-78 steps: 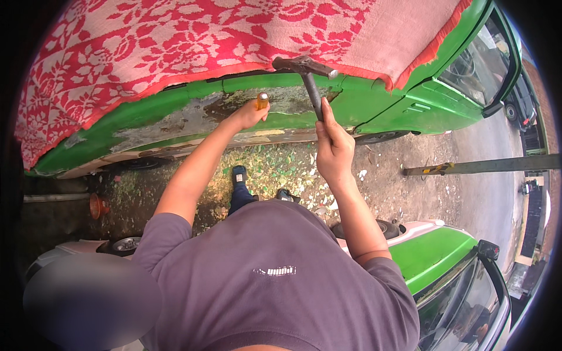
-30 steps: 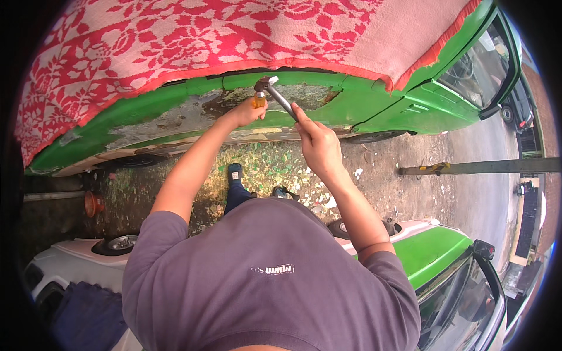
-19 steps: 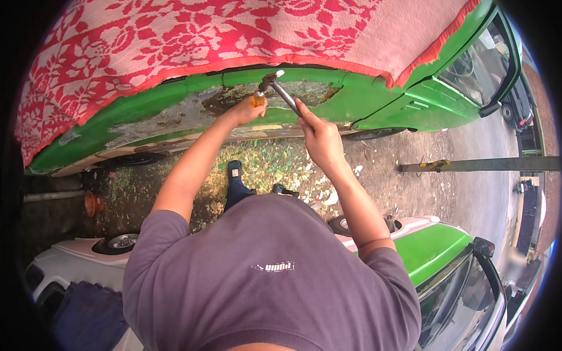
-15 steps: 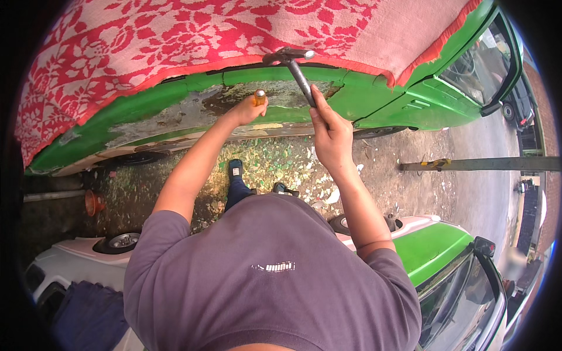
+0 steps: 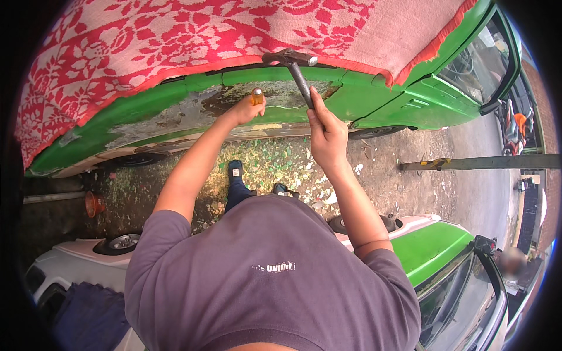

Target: The person uses a hammer and a small orange-handled tool to repeatedly tap and work on a green car panel. The person holds the tool against the panel and strikes it with the hammer, moving slightly along the panel's edge throughout the clip.

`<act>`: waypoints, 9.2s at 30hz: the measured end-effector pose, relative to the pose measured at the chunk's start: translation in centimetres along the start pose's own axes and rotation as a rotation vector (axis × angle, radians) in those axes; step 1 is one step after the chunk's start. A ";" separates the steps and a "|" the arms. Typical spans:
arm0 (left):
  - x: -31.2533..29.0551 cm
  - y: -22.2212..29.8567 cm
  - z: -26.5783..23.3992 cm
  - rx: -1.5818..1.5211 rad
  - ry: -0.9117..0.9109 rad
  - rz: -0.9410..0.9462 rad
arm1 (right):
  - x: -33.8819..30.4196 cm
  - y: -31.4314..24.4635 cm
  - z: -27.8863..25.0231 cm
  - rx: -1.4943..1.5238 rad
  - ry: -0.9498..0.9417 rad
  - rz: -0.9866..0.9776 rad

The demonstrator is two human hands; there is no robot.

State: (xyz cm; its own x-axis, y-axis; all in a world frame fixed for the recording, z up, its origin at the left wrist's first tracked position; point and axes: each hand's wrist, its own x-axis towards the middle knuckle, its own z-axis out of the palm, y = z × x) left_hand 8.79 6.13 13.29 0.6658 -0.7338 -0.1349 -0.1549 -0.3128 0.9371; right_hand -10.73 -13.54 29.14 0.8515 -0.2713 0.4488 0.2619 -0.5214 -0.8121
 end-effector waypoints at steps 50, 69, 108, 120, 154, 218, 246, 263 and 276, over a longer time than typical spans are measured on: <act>-1.4 0.9 -1.2 -0.108 0.041 0.130 | -1.6 2.0 -2.8 0.084 -0.115 0.413; -0.4 0.1 -0.6 -0.064 0.028 0.076 | -0.6 2.5 -2.8 0.085 -0.167 0.384; -2.0 1.5 -0.6 -0.013 0.201 0.038 | 4.5 4.1 -2.2 0.256 -0.372 0.495; -2.6 2.7 2.3 0.102 0.332 -0.115 | 6.6 8.8 -6.2 0.220 -0.638 0.379; 0.9 4.4 8.5 0.402 0.637 -0.408 | -1.8 15.2 -6.2 0.021 -0.384 -0.088; -1.1 -2.0 3.1 -0.013 0.439 -0.178 | 5.0 5.8 -1.2 -0.166 -0.606 -0.176; -0.9 -0.8 3.6 0.090 0.450 -0.232 | 6.0 5.8 -0.7 -0.268 -0.665 -0.259; -1.7 -1.9 2.8 -0.110 0.459 -0.136 | 5.8 4.5 -1.1 -0.333 -0.628 -0.312; -2.9 0.9 2.8 -0.230 0.563 -0.097 | 7.1 6.3 -1.4 0.062 -0.471 -0.100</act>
State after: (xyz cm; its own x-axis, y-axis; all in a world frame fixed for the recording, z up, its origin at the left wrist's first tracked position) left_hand 4.69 6.25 13.60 0.9619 -0.2579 -0.0909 0.0452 -0.1781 0.9830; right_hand -3.64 -19.87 27.71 0.9301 0.1810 0.3195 0.3672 -0.4734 -0.8007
